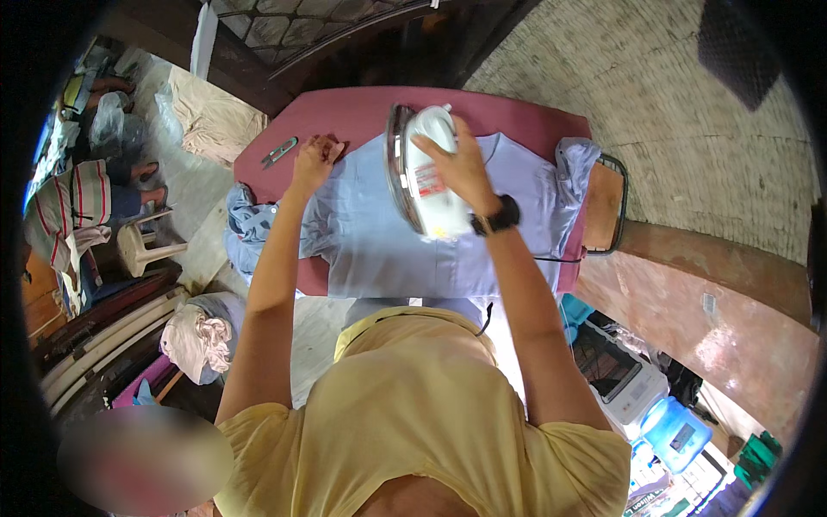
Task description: The person irons a light-blue button-down shirt on a padded board using an electric iron, smoothing out different sections of the garment including the back, front panels, and seams.
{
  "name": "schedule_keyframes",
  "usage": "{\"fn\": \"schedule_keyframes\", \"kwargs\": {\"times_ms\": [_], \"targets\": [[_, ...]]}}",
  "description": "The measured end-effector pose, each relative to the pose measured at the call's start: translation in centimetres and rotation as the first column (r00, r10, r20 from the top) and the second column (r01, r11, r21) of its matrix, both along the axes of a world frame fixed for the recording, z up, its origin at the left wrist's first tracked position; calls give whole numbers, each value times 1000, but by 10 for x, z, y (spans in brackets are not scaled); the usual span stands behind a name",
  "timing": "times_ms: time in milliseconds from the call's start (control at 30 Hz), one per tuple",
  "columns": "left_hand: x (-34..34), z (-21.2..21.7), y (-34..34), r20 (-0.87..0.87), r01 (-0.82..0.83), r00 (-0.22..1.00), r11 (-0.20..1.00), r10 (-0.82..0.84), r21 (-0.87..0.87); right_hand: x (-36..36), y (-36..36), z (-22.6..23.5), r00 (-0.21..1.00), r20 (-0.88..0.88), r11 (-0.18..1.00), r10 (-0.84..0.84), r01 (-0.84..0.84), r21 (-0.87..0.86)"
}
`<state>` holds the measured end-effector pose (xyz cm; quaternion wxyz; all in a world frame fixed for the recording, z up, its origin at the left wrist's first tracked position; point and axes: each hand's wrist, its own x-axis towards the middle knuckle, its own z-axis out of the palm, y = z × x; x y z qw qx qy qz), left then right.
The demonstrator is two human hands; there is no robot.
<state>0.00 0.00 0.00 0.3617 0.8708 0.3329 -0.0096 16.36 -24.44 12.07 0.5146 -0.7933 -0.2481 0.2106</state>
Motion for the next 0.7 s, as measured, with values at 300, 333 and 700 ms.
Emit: {"fn": "schedule_keyframes", "kwargs": {"times_ms": [300,333,700], "targets": [[57,6,-147,298,218,858,821,-420,528,72,-136,-15,919,378,960,115,-5,-279],[57,2,-154,255,228,875,814,-412,534,75,-140,-22,917,386,961,97,15,-277],[53,-7,-156,67,289,920,785,-386,548,74,-123,-27,918,362,877,163,34,-480]]}}
